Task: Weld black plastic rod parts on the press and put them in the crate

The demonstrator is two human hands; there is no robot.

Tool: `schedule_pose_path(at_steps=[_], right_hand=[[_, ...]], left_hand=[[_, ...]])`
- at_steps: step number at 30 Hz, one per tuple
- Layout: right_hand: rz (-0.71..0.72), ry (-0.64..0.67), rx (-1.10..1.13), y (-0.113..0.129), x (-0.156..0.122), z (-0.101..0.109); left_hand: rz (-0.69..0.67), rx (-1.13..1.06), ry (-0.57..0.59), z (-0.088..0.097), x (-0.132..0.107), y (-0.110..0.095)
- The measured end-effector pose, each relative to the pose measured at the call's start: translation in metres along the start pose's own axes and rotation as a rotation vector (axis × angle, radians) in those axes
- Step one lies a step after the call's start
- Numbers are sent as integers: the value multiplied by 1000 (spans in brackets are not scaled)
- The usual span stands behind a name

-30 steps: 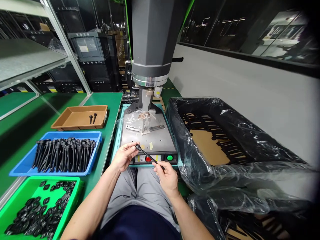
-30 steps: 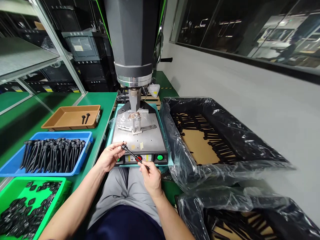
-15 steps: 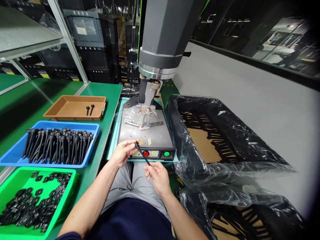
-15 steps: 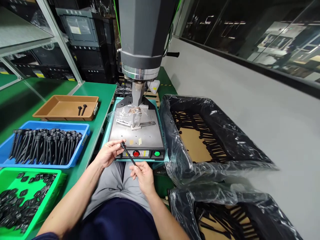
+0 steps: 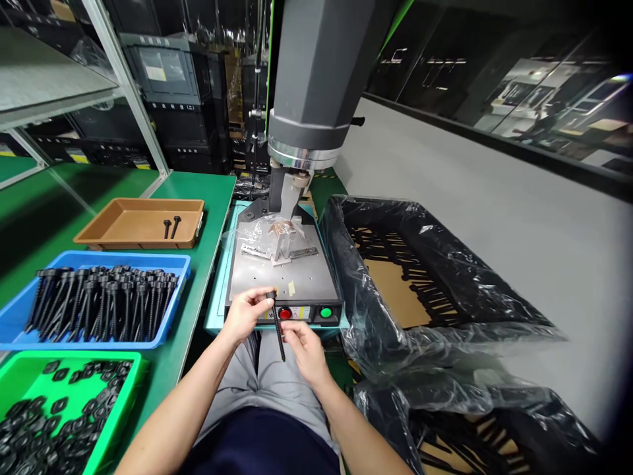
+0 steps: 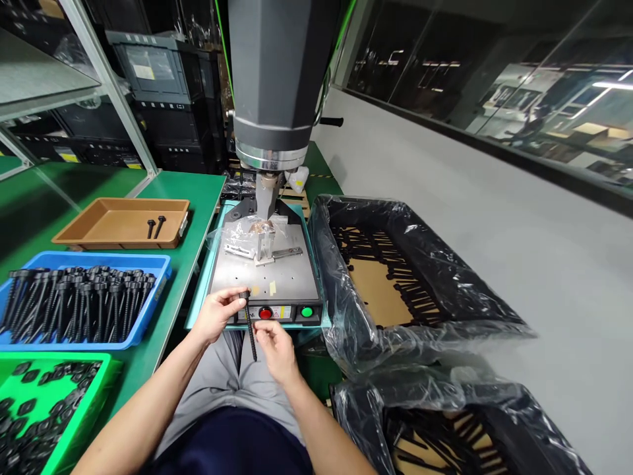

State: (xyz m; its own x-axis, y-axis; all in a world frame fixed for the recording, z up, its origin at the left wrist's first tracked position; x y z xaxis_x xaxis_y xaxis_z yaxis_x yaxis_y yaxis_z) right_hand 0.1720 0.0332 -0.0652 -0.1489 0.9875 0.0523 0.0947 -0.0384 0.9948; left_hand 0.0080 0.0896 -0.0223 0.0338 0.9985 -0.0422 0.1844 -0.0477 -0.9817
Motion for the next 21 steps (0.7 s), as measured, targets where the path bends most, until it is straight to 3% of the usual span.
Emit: schedule_pose_path(at_steps=[3,5,11,14,18,21], right_hand=[[-10,-43,96,6,22,6],[-40,-2,194,10,32,0],[-128,72,352,13,40,-4],[-128,32,324,10,51,16],[-21,-164,173,18,85,56],[57,-248,106,30,118,73]], left_hand=[[-25,49,112,-11,-2,1],[-55,55,183,-22,-4,1],[-17,103,274,-40,-1,11],[18,74,269,-42,11,14],[116,-217,82,-36,43,17],[214,-494,122,-43,68,21]])
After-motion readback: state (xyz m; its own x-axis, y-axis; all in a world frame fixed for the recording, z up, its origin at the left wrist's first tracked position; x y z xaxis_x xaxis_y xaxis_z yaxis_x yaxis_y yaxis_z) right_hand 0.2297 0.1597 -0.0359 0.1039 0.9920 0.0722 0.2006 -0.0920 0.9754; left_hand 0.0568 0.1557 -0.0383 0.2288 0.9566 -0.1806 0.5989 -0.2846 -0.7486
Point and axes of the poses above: each hand's wrist, its own x-axis towards the middle knuckle, its own z-axis out of the back of the hand, y = z × x, the point moved 6 cm from there along x, towards the middle knuckle, and after that the axes turned 2 degrees about y, right-handed, at the moved point
